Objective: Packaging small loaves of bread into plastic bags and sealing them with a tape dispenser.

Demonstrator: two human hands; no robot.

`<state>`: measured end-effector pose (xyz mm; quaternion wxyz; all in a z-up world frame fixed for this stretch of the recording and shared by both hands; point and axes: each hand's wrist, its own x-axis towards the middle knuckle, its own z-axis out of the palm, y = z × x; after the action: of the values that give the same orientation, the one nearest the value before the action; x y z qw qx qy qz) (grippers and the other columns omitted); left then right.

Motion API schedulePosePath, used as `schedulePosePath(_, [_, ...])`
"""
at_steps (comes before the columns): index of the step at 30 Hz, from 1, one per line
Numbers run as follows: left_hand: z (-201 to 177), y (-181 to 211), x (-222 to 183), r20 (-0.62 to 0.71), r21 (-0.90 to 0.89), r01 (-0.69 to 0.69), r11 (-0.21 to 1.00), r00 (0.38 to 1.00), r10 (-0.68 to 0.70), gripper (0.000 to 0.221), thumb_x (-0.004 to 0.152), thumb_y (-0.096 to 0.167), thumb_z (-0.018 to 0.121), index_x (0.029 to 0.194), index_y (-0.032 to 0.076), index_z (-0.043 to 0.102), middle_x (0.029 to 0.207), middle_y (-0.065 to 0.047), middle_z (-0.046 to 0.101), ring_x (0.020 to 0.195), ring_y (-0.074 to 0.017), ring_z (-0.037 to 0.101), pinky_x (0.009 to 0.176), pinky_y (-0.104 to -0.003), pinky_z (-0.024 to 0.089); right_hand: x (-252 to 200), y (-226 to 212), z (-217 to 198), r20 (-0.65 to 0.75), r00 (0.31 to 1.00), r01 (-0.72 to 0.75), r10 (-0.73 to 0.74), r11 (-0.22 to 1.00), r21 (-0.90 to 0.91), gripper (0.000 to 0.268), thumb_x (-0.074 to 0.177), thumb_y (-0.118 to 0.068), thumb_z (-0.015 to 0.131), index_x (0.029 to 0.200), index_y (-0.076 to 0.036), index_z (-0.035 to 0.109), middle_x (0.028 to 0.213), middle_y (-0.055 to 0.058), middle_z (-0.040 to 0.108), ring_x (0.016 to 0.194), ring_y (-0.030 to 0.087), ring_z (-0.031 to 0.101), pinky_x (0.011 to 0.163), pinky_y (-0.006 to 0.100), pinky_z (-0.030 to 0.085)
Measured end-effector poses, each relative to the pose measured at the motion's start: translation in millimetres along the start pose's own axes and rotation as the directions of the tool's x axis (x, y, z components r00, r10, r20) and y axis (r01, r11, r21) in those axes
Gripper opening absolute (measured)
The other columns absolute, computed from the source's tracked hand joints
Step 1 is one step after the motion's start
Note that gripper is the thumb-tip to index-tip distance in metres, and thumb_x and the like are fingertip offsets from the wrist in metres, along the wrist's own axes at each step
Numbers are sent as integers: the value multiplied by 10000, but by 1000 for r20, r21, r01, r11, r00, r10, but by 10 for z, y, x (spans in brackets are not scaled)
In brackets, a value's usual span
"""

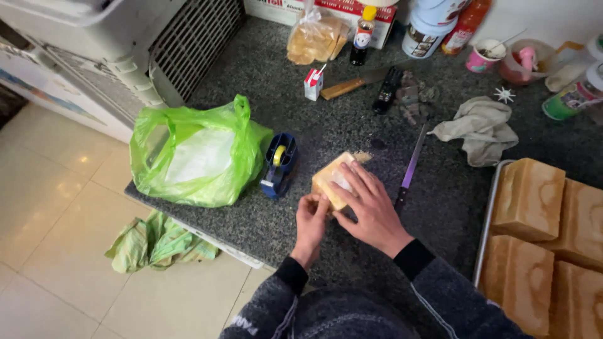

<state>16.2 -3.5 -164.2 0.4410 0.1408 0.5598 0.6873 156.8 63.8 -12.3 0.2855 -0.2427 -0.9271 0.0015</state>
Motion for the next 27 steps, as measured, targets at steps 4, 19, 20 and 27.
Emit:
schedulePosePath(4, [-35,235,-38,-33,141,-145,979,988,151,379,1035,205,895,1282,57,649,1059,-77,634,992,-196,635,820,-317,576,-109,-31,27,-30,994,-102,108,983,151,842,839,-414,935,1597,-183,651,1804,247,416,1662,501,379,1248,619,440])
schedulePosePath(19, [-439,682,211,371,599,-437,672,894,250,500,922,187,927,1391,148,759,1229,-78,739,1158,-302,780,951,-459,614,-439,-262,634,79,649,-598,757,442,668,1517,776,-294,1070,1792,58,0,1724,470,296,1599,643,352,1329,733,283])
schedulePosePath(20, [-376,895,65,399,576,-407,709,897,191,374,1013,205,861,1368,123,778,1191,-67,733,1151,-286,778,978,-450,595,-420,-266,430,199,612,-620,765,308,721,1494,788,-311,1048,1819,-12,10,1745,435,308,1624,616,340,1343,711,276])
schedulePosePath(27, [243,1703,-975,729,382,-292,877,678,-93,364,1005,226,822,1350,125,764,1030,5,777,943,-120,720,950,-294,601,-1336,-554,-627,528,179,-483,830,-393,782,705,1013,-357,657,1677,-200,481,1570,85,682,1353,186,656,1164,397,546])
